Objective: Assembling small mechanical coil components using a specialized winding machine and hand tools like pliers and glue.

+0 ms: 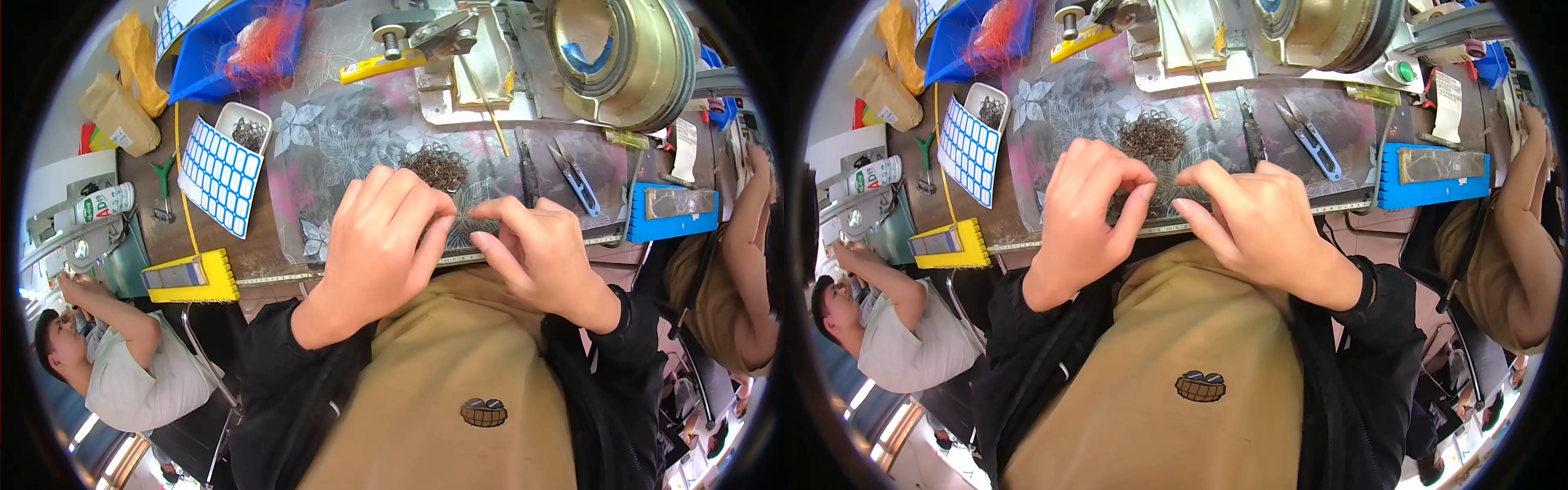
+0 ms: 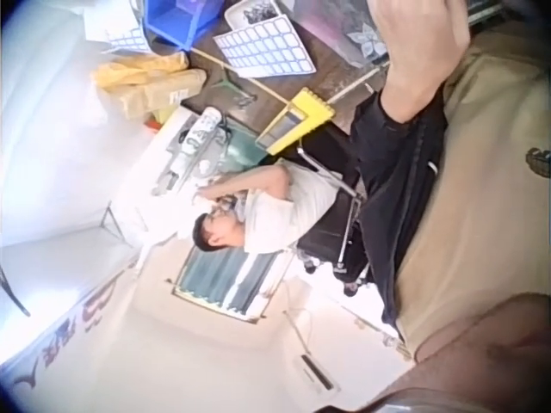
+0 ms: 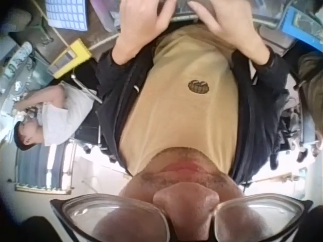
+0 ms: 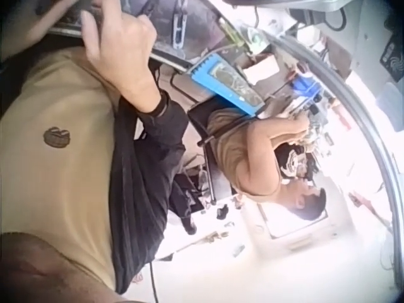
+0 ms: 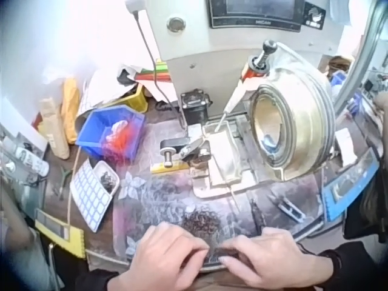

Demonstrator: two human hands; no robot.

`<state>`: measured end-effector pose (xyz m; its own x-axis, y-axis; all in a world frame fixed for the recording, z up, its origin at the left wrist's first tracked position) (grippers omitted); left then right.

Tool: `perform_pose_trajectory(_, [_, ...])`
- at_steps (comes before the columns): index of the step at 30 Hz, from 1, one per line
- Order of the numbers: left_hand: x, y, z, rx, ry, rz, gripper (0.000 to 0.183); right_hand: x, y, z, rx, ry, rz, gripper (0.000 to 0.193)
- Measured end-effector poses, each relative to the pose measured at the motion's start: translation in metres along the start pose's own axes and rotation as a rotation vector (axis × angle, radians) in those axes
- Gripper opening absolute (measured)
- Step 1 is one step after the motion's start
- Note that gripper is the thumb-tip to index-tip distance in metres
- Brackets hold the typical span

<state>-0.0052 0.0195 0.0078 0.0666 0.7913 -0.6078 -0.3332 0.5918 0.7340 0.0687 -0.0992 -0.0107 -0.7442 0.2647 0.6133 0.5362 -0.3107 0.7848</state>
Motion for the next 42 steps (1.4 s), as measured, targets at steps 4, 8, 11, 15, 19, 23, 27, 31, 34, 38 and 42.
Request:
perform_pose_trajectory(4, [-0.025,0.025,0.019,-0.041,-0.099,0.011,0.019,0.0,0.007,0.012,-0.045,-0.108,0.452,0.011])
perform_pose_trajectory(8, [-0.036,0.04,0.033,-0.023,-0.143,0.014,0.021,0.005,0.021,0.019,-0.098,-0.111,0.72,0.014])
perform_pose_trajectory(11, [-0.031,0.056,0.047,-0.082,-0.168,-0.026,0.023,-0.004,0.023,0.022,-0.15,-0.091,0.847,0.016])
perform_pose_trajectory(15, [0.004,0.075,0.085,-0.244,-0.097,0.014,0.021,-0.009,0.012,0.033,-0.089,-0.279,1.335,0.016])
perform_pose_trajectory(19, [0.016,0.066,0.117,-0.228,-0.117,0.033,0.025,-0.006,0.018,0.053,-0.113,-0.223,1.26,0.019])
perform_pose_trajectory(23, [0.009,0.044,0.127,-0.131,-0.14,-0.045,0.017,-0.008,0.025,0.067,-0.213,-0.132,1.256,0.021])
perform_pose_trajectory(27, [0.015,0.045,0.129,-0.125,-0.135,-0.127,0.012,-0.013,0.015,0.068,-0.155,-0.177,1.253,0.02])
perform_pose_trajectory(31, [0.023,0.065,0.12,-0.18,-0.069,-0.296,0.011,-0.019,0.02,0.073,-0.244,-0.124,1.164,0.02])
perform_pose_trajectory(34, [0.02,0.06,0.123,-0.115,-0.138,-0.171,0.009,-0.023,0.027,0.083,-0.332,-0.103,1.184,0.02])
perform_pose_trajectory(38, [0.05,0.045,0.121,-0.148,-0.129,-0.479,0.011,-0.028,0.03,0.102,-0.423,-0.096,1.233,0.018])
perform_pose_trajectory(42, [0.063,0.034,0.116,-0.237,-0.054,-0.672,0.012,-0.031,0.031,0.106,-0.454,-0.093,1.16,0.018])
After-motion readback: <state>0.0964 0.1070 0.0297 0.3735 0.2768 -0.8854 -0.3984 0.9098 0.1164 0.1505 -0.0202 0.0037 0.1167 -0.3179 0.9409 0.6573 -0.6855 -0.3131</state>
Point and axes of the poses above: each hand's wrist, its own z-axis towards the middle knuckle, its own y-axis out of the back of the hand, x = y × z, the point moved 8 cm from there along z, towards the middle knuckle
